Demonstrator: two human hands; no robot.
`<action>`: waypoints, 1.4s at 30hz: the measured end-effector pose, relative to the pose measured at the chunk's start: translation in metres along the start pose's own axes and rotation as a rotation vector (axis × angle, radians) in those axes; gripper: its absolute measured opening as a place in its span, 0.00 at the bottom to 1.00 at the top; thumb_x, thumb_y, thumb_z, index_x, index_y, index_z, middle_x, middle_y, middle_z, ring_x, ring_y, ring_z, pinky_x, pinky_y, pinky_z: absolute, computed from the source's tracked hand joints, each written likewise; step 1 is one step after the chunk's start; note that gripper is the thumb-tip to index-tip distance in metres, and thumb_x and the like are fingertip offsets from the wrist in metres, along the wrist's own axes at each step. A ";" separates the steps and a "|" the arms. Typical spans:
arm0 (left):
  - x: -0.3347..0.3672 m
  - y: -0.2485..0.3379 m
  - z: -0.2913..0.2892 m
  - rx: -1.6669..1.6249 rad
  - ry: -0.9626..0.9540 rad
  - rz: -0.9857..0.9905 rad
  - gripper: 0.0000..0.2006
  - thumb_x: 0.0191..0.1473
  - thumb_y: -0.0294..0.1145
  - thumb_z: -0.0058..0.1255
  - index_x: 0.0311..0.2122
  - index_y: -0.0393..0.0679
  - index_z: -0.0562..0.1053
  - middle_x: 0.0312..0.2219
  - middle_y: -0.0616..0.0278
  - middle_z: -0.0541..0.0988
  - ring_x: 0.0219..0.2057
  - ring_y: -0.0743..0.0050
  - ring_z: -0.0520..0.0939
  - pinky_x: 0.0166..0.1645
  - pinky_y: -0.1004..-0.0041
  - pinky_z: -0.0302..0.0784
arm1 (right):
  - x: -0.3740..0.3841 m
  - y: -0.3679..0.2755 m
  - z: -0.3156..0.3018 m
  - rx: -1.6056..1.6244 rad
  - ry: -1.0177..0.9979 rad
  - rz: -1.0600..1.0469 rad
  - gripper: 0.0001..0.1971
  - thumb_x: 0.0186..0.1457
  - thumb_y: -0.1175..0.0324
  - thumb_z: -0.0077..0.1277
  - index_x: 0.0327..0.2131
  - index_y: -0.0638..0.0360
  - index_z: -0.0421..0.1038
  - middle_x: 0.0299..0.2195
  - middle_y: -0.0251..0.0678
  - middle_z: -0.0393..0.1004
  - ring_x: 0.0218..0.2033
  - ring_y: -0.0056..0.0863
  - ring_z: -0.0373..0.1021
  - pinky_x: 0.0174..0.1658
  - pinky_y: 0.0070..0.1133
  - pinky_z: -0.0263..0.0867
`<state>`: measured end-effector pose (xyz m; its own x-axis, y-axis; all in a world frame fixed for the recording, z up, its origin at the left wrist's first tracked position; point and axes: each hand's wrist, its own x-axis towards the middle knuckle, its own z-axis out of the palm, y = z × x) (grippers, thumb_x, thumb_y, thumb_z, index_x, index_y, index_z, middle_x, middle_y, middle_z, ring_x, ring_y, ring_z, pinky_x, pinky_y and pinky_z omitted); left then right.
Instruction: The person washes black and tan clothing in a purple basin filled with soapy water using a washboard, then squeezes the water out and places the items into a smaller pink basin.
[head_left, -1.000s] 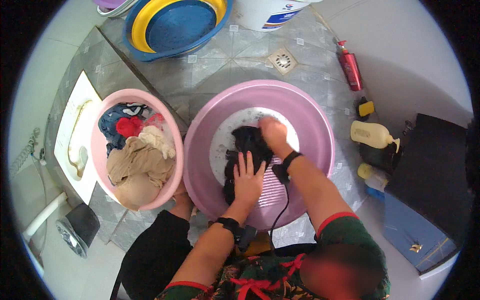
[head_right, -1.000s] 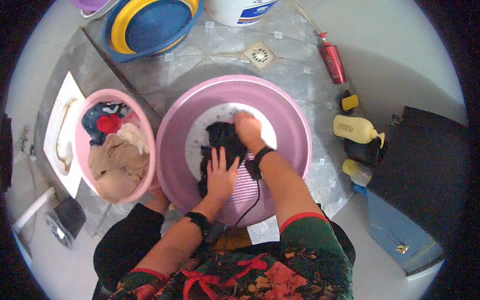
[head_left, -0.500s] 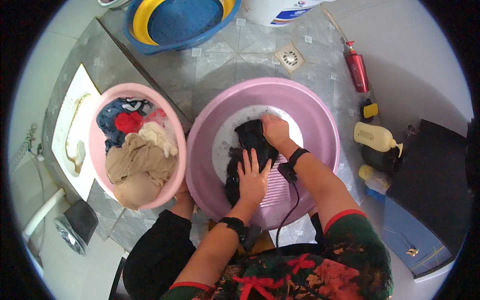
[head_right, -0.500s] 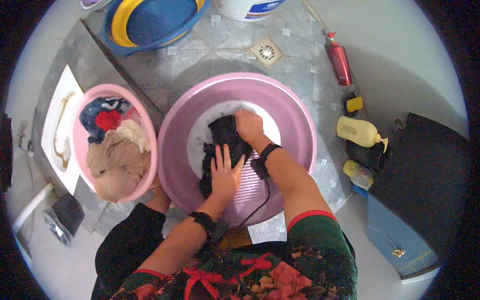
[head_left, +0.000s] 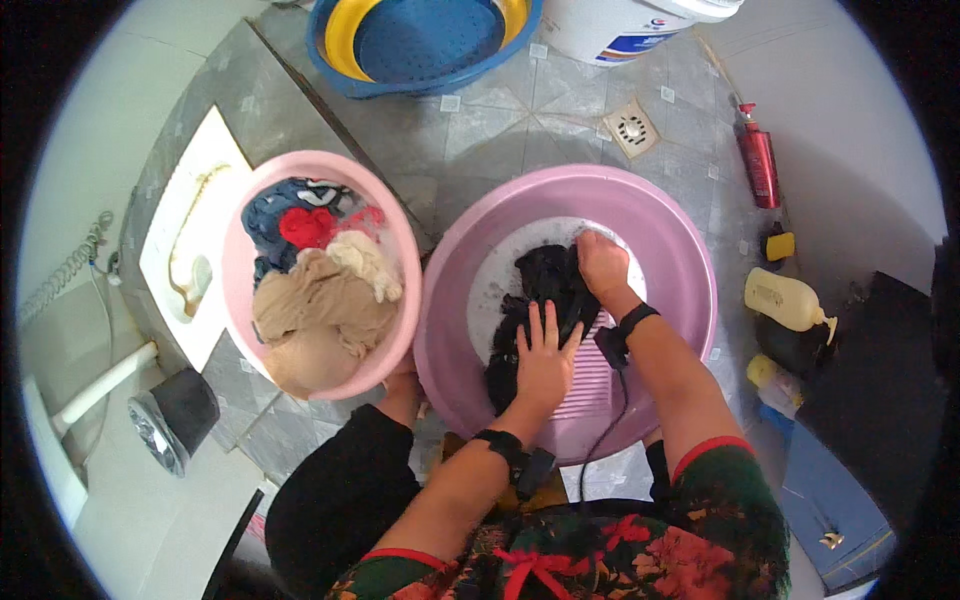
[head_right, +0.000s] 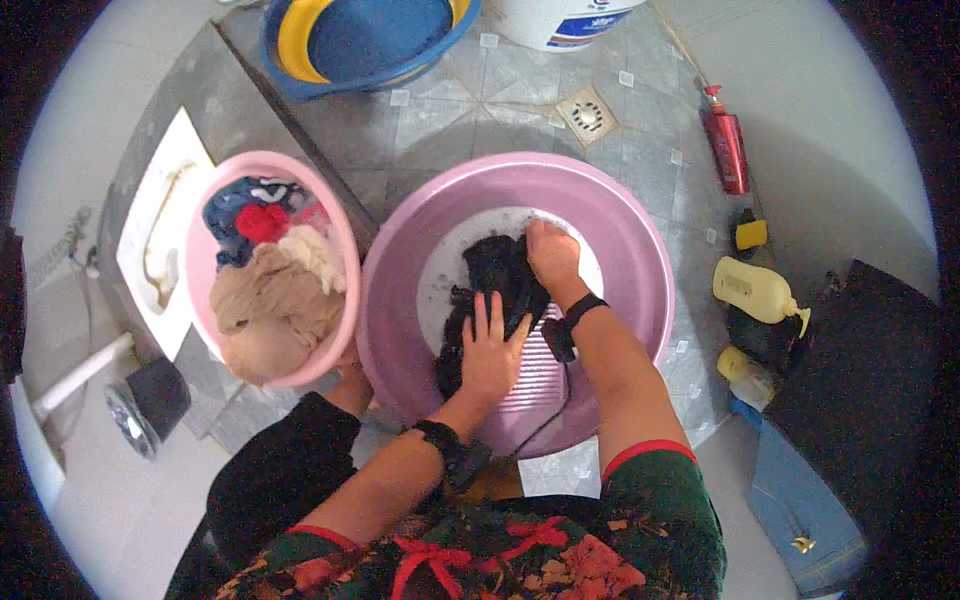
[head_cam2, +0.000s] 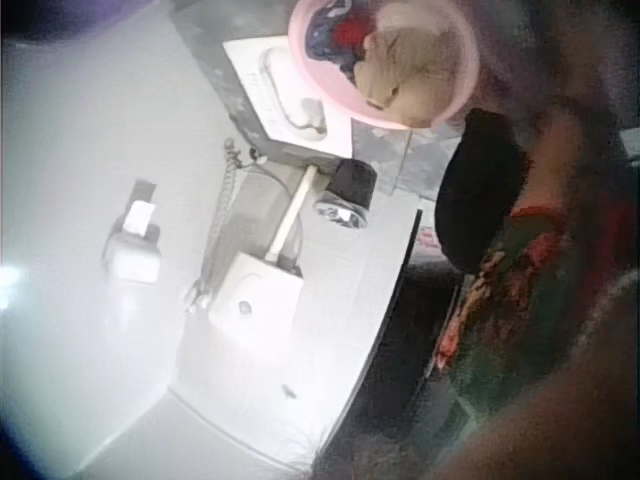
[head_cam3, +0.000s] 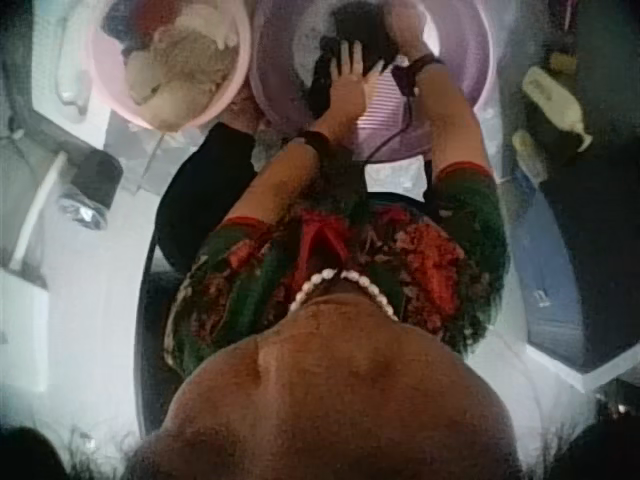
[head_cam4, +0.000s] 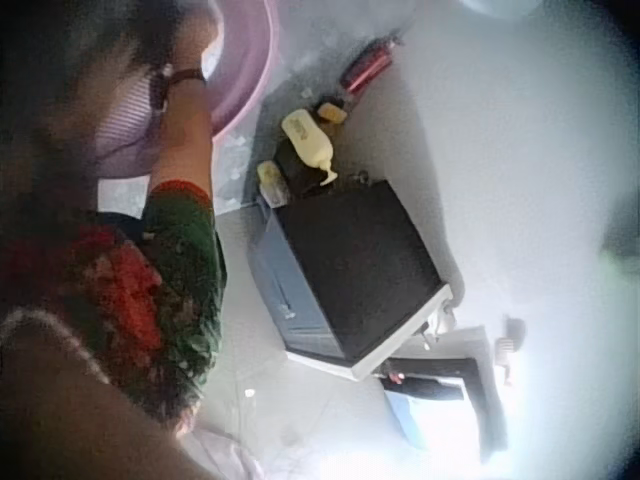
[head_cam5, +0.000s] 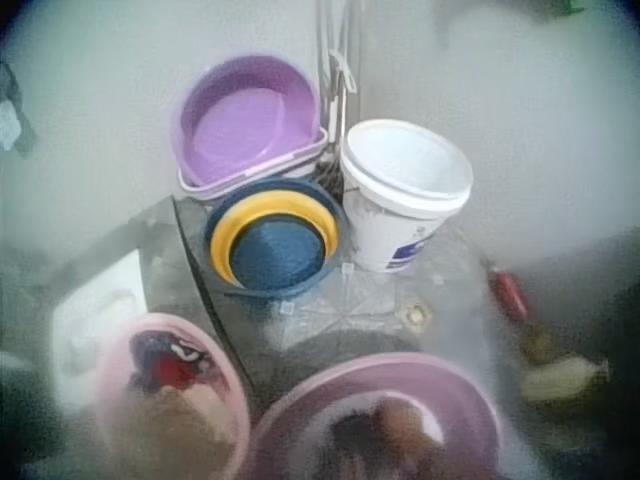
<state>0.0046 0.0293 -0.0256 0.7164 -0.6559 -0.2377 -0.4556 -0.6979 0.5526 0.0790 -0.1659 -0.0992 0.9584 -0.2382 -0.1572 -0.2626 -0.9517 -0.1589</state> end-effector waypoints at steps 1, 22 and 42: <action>0.001 0.004 -0.002 0.018 -0.017 -0.010 0.22 0.56 0.39 0.47 0.57 0.56 0.71 0.65 0.37 0.50 0.66 0.34 0.48 0.63 0.40 0.50 | 0.002 0.003 0.011 0.013 0.030 -0.016 0.06 0.54 0.66 0.47 0.29 0.56 0.69 0.26 0.39 0.76 0.28 0.40 0.75 0.31 0.34 0.71; 0.023 -0.023 -0.004 -0.115 -0.079 -0.205 0.44 0.47 0.43 0.59 0.64 0.33 0.53 0.65 0.43 0.50 0.67 0.43 0.50 0.67 0.50 0.47 | -0.036 -0.031 0.008 0.078 0.046 -0.081 0.07 0.53 0.67 0.46 0.29 0.57 0.73 0.23 0.42 0.73 0.25 0.41 0.72 0.25 0.35 0.68; 0.029 -0.033 -0.001 -0.162 0.108 -0.180 0.40 0.46 0.43 0.61 0.60 0.33 0.59 0.59 0.42 0.62 0.62 0.44 0.59 0.64 0.54 0.55 | -0.006 -0.015 0.010 0.165 0.019 0.201 0.12 0.59 0.60 0.45 0.37 0.59 0.66 0.34 0.44 0.75 0.34 0.48 0.73 0.35 0.39 0.69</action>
<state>0.0411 0.0332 -0.0502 0.8347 -0.4846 -0.2616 -0.2313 -0.7396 0.6321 0.0762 -0.1480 -0.1058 0.8866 -0.4246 -0.1836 -0.4613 -0.8406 -0.2838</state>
